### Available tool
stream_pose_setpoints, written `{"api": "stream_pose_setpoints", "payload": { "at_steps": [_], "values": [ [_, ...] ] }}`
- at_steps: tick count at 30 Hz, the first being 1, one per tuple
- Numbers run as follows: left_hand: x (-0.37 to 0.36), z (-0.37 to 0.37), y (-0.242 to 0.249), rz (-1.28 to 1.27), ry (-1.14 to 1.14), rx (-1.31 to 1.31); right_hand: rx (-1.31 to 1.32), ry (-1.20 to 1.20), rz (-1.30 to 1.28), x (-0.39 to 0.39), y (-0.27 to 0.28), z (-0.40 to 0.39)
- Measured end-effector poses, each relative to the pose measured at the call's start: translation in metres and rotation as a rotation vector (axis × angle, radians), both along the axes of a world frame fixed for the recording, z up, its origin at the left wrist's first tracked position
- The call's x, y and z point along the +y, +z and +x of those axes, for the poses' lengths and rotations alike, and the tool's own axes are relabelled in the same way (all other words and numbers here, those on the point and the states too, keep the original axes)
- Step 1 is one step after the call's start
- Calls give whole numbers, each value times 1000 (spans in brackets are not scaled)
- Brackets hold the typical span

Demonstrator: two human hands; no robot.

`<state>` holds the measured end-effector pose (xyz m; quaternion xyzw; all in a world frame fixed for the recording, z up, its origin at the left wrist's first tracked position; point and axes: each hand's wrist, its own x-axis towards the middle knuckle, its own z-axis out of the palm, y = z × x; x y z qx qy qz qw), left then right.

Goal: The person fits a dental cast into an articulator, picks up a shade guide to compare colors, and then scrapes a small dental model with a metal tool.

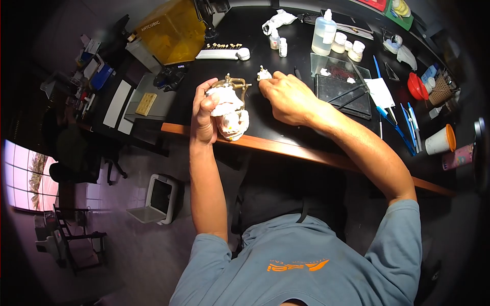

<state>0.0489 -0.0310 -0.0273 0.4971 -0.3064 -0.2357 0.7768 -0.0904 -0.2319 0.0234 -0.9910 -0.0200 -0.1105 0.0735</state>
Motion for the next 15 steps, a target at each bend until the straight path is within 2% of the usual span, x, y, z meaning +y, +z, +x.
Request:
{"api": "stream_pose_setpoints", "payload": {
  "at_steps": [2, 8, 10, 12, 15],
  "values": [
    [0, -1, 1, -1, 0, -9, -65, 21, 9, -8, 0, 2],
    [-2, -4, 5, -4, 9, 13, -517, 221, 342, 8, 3, -14],
    [-3, -4, 7, -6, 14, 28, -439, 267, 521, 18, 0, -22],
    [-4, -6, 10, -4, 21, 43, -436, 321, 589, 22, -8, -21],
    [-6, -8, 9, -29, 26, 69, -636, 336, 528, 37, -5, -24]
  ]
}}
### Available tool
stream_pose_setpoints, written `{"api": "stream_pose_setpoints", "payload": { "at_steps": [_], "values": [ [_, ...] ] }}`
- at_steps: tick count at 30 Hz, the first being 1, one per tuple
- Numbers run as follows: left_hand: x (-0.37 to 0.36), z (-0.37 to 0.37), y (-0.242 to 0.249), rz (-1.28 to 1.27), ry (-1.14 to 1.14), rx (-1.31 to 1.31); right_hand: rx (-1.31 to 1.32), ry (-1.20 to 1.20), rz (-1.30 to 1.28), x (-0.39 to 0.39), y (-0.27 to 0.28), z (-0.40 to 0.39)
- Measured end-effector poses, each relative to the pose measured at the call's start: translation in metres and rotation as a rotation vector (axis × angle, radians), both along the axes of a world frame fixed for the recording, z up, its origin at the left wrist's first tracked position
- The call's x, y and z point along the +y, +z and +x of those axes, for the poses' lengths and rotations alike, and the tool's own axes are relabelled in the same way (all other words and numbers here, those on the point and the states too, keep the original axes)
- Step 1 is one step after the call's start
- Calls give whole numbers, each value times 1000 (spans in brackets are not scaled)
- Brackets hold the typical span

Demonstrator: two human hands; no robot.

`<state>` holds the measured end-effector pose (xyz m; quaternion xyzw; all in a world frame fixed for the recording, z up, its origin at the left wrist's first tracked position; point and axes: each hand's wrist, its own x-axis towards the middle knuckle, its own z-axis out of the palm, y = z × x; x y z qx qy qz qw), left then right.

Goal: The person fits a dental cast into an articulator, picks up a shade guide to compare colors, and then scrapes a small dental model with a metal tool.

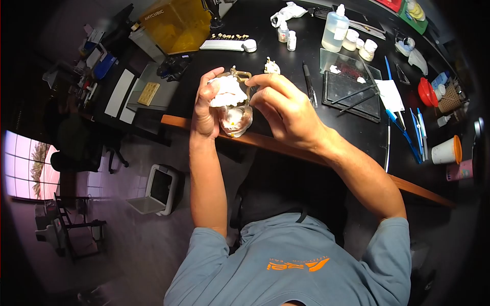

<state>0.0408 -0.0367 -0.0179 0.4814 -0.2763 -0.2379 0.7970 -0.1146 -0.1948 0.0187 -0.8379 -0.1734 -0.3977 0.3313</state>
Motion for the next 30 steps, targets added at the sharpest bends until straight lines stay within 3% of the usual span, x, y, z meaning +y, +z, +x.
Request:
{"api": "stream_pose_setpoints", "payload": {
  "at_steps": [14, 19, 30],
  "values": [
    [-9, -20, 5, 33, 87, -160, -67, 2, -2, 13, -20, 8],
    [-12, -20, -6, -66, 20, -151, -42, -18, 7, 11, -14, 4],
    [-10, -25, -4, 8, 17, -302, -19, -7, 107, 5, 3, 7]
  ]
}}
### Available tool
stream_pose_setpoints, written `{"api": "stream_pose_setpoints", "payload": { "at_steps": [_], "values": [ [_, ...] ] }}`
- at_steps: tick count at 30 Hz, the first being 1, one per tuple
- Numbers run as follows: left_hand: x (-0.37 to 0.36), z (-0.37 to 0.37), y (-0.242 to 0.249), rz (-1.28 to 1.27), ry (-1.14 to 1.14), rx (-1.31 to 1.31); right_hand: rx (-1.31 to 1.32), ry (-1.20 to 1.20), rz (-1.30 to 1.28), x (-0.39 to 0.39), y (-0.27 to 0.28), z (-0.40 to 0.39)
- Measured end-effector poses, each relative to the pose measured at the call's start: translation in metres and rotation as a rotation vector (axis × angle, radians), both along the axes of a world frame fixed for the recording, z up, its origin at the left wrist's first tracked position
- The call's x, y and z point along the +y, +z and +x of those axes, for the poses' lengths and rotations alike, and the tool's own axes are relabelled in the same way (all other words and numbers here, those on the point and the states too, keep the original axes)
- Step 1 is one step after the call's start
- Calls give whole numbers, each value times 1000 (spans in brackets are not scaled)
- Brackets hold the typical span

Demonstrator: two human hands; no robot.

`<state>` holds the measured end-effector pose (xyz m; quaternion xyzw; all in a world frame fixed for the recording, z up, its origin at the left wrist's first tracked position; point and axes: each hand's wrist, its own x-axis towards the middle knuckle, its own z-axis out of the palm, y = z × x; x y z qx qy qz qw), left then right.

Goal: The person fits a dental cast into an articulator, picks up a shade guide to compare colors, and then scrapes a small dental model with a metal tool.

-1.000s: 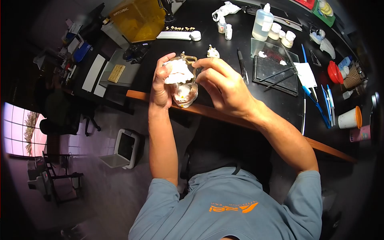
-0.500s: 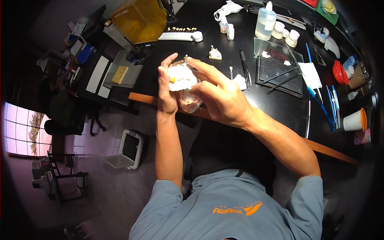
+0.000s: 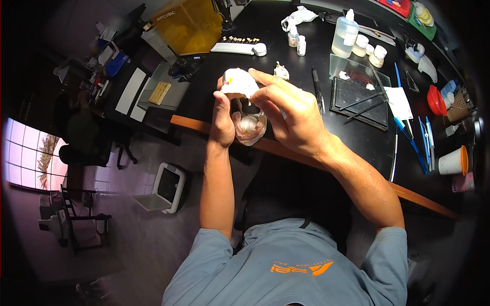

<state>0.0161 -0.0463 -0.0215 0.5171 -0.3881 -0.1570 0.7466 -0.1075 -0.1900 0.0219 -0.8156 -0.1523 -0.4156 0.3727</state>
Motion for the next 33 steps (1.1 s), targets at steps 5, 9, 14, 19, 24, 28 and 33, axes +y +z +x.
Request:
{"api": "stream_pose_setpoints", "payload": {
  "at_steps": [5, 9, 14, 19, 24, 28, 33],
  "values": [
    [-8, -1, 5, -13, 96, 22, -20, 27, 78, -2, 0, 6],
    [-16, 6, 3, -10, 159, 10, 78, 82, 247, 0, 3, 3],
    [-22, 12, 6, 32, 186, 55, 1, 77, 230, -2, -4, 5],
    [-28, 8, 18, 7, 219, 116, 20, 99, 174, -12, 7, -4],
    [-42, 1, 43, 1, 108, 134, 17, -35, 274, -38, 34, -38],
    [-72, -3, 68, 55, -95, 185, 110, -158, 183, -80, 42, -71],
    [-134, -21, 96, 88, -334, 360, 126, -309, 15, -100, 43, -103]
  ]
}}
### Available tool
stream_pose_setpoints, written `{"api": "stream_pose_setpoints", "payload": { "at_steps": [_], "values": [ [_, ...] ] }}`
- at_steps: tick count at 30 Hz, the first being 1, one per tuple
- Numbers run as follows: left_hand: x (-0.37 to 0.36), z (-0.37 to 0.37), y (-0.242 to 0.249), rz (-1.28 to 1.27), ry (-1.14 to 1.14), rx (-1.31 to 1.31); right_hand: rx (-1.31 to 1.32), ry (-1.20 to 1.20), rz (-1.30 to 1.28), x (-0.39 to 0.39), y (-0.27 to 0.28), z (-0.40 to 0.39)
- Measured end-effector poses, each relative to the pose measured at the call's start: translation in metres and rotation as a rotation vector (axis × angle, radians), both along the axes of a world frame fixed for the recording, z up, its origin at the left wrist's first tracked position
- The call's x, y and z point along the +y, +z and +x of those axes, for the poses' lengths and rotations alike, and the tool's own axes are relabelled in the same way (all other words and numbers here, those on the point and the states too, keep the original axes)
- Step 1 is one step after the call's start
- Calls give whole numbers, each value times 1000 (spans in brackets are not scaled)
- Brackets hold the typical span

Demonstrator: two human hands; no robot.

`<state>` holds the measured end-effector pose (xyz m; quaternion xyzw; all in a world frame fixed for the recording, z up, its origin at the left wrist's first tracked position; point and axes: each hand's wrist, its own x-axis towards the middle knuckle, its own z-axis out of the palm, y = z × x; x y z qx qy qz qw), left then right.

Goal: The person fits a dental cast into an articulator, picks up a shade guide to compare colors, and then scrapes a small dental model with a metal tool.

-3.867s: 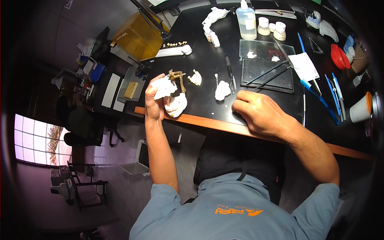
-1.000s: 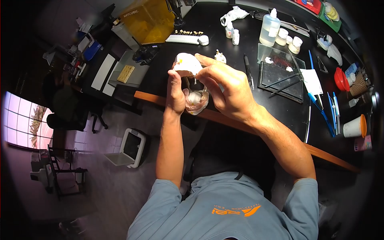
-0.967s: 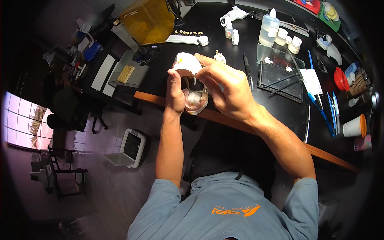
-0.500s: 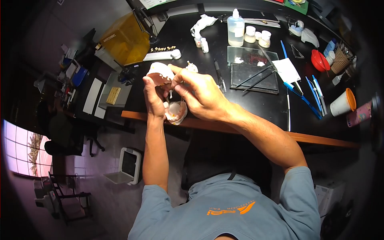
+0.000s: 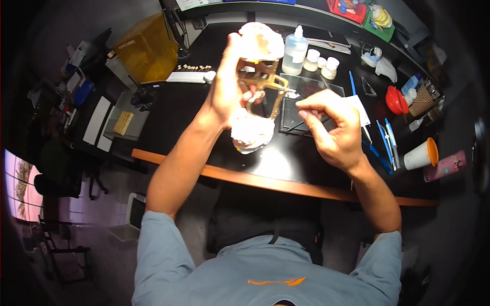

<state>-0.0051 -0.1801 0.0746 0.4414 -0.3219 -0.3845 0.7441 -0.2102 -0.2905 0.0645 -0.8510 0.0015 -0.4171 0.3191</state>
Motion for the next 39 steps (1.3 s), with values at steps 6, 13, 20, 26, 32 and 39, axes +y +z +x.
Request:
{"api": "stream_pose_setpoints", "payload": {
  "at_steps": [6, 13, 20, 26, 32, 39],
  "values": [
    [-38, -2, -13, 20, -123, -123, -213, -38, 10, 2, -32, -1],
    [-15, -19, -20, 35, -6, -175, -131, 55, -128, 10, -39, 2],
    [-13, -4, -39, -206, 81, -798, 60, 59, -166, 18, -35, 3],
    [-30, 8, -63, -475, 321, -1254, 105, 94, -105, 12, -39, 3],
    [-26, 9, -56, -459, 362, -1327, 24, 70, -177, 11, -40, 1],
    [-37, 15, -65, -548, 394, -1359, 49, 103, -268, 6, -43, 4]
  ]
}}
